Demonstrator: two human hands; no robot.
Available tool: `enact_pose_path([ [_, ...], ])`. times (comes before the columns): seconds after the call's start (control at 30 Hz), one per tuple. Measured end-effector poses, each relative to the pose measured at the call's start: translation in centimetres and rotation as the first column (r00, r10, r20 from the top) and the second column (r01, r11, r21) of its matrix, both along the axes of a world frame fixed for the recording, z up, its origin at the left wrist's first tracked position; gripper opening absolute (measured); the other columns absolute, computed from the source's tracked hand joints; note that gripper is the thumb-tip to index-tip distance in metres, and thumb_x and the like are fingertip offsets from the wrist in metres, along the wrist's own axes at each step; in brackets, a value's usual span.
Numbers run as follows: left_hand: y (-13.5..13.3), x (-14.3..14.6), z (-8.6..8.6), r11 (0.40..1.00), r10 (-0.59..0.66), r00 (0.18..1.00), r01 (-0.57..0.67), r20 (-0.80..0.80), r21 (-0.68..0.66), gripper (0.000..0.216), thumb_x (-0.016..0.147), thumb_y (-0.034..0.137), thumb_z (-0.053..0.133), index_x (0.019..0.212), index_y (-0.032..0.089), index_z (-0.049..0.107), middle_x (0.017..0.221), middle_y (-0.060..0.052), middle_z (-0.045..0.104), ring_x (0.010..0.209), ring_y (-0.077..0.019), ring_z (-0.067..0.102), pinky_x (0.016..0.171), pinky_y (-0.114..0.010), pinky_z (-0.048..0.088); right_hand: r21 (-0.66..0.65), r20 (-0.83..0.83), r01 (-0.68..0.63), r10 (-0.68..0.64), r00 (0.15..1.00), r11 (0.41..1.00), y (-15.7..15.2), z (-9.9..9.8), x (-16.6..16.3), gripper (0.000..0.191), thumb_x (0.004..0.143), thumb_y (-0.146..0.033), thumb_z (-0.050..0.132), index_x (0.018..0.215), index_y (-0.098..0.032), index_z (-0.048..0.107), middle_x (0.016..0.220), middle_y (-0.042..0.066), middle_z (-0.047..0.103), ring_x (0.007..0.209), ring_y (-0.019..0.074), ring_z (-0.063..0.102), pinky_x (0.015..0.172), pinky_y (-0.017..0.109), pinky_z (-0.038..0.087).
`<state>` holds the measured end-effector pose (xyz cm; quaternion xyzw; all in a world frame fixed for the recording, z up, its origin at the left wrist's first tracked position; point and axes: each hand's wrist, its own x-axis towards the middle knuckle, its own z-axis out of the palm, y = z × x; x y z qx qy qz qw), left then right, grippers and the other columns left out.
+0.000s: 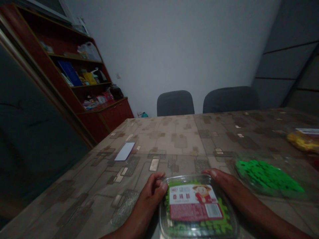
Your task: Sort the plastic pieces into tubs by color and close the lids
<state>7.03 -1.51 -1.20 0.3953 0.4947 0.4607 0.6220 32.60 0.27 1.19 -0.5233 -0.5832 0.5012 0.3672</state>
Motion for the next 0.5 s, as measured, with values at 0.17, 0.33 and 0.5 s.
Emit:
enact_pose_path([
  [0.17,-1.2,-0.8,0.0,1.0,-0.026,0.999,0.026,-0.042,0.006,0.062,0.075,0.052,0.074,0.125,0.024,0.049,0.096,-0.005,0.057,0.079,-0.0204,0.063,0.071,-0.031,0.049,-0.19,-0.008,0.044,-0.046,0.999,0.981,-2.9,-1.9,1.3,0.073,0.077,-0.077,0.047,0.122,-0.022,0.064,0.091,0.01,0.072,0.071,0.0233,0.063,0.069,0.035,0.052],
  [0.33,-3.3,-0.7,1.0,0.991,-0.135,0.99,0.136,0.032,-0.018,0.099,0.058,0.043,0.089,0.14,0.025,0.036,0.101,-0.012,0.067,0.077,-0.0263,0.068,0.068,-0.034,0.049,-0.371,-0.251,0.058,-0.161,0.955,0.927,-5.5,-5.6,1.0,0.09,0.065,-0.078,0.062,0.137,-0.025,0.047,0.063,0.001,0.062,0.052,0.0159,0.052,0.048,0.025,0.036],
  [0.5,-3.8,-0.4,1.7,0.973,-0.132,0.984,0.151,0.119,-0.174,0.109,0.064,0.035,0.088,0.148,0.028,0.021,0.082,-0.008,0.071,0.069,-0.0253,0.07,0.065,-0.033,0.049,-0.361,-0.289,-0.031,-0.08,0.954,0.932,-5.4,-4.4,0.8,0.097,0.065,-0.08,0.061,0.138,-0.019,0.044,0.053,-0.007,0.048,0.042,0.0052,0.025,0.044,0.021,0.02],
])
